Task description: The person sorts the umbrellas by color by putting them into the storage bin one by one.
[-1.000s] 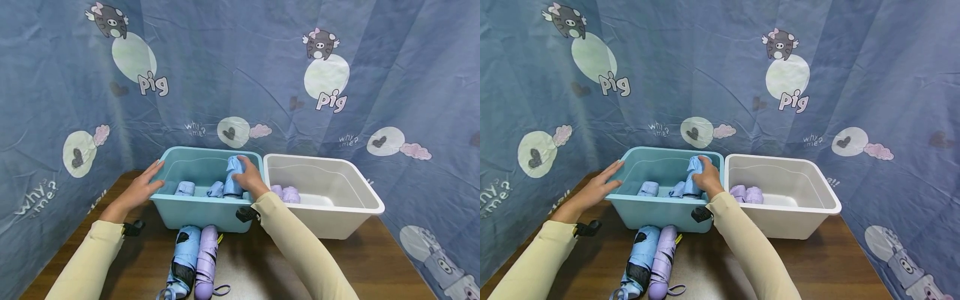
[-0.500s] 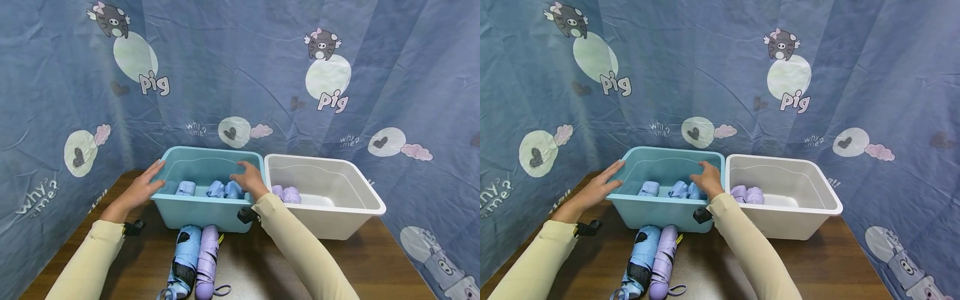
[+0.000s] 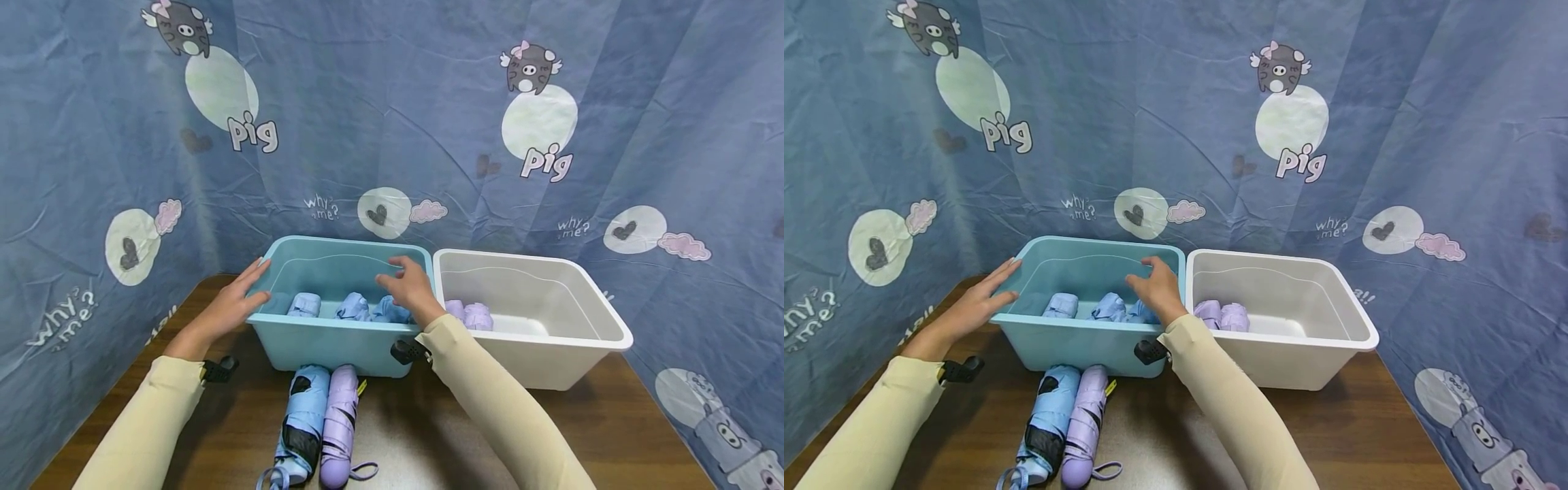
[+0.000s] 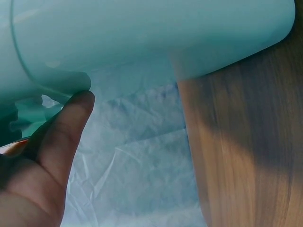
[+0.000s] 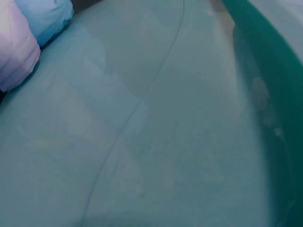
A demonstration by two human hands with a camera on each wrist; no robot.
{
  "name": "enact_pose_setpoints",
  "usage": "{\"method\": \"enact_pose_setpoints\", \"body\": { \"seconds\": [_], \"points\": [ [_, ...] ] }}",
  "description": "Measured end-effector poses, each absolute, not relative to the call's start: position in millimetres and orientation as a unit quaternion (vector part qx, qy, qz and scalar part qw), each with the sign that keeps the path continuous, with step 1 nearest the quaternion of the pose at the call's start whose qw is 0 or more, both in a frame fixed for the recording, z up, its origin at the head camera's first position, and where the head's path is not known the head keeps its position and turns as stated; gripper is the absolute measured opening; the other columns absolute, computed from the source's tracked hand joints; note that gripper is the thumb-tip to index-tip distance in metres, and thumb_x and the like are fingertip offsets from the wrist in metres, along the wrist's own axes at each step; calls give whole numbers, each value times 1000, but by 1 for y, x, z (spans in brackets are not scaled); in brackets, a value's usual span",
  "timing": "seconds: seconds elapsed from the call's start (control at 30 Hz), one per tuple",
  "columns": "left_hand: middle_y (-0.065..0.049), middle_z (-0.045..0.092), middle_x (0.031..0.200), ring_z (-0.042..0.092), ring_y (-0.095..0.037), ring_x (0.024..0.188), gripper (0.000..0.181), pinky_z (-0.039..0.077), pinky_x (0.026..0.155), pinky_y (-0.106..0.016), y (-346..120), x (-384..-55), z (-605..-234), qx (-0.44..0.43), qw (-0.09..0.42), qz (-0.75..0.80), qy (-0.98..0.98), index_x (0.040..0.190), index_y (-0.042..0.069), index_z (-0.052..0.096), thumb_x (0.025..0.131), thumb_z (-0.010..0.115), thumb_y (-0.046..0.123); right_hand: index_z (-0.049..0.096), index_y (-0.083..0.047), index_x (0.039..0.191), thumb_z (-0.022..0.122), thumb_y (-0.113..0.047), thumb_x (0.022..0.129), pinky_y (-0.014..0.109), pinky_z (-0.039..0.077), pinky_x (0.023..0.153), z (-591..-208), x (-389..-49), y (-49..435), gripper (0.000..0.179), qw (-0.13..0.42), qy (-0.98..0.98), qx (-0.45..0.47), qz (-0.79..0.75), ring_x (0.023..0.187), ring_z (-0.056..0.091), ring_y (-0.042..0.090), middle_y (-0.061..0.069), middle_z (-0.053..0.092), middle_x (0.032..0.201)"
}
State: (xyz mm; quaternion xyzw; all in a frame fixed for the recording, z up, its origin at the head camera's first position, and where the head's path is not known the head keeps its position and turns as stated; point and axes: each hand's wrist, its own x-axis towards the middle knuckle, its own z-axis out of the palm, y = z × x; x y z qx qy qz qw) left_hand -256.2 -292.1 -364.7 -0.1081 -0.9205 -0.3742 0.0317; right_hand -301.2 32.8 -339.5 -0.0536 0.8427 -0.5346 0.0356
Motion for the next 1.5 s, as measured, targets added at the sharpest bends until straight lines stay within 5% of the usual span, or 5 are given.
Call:
{"method": "enact_pose_setpoints", "body": {
  "seconds": [0.7,0.9,1.13,1.5],
  "points": [
    [-16,-2,161,2,-46,144,69,15,104,-70,-293,-255,-365,-116,26,-392,-912,156,10,11,100,47,29,52,-19,138,70,-25,88,37,56,79,-328,-267,54,53,24,791,-111,-602,111,60,29,14,55,130],
    [-16,-2,161,1,-46,144,69,15,104,-70,-291,-256,-364,-113,24,-389,-914,156,11,10,100,46,29,54,-19,135,73,-22,86,45,54,83,-326,-253,64,53,25,771,-125,-624,113,59,30,14,56,128],
    [-17,-3,161,1,-47,143,70,14,104,-71,-290,-254,-364,-108,21,-390,-914,156,10,9,100,46,29,55,-21,133,73,-24,86,37,56,77,-324,-236,73,50,24,763,-144,-629,109,62,26,11,58,125],
    [-16,-2,161,2,-47,143,69,15,104,-71,-291,-256,-364,-110,27,-387,-915,156,11,9,100,46,28,56,-21,132,73,-24,86,41,55,80,-319,-212,84,48,34,738,-162,-655,105,64,23,10,60,122]
  ]
}}
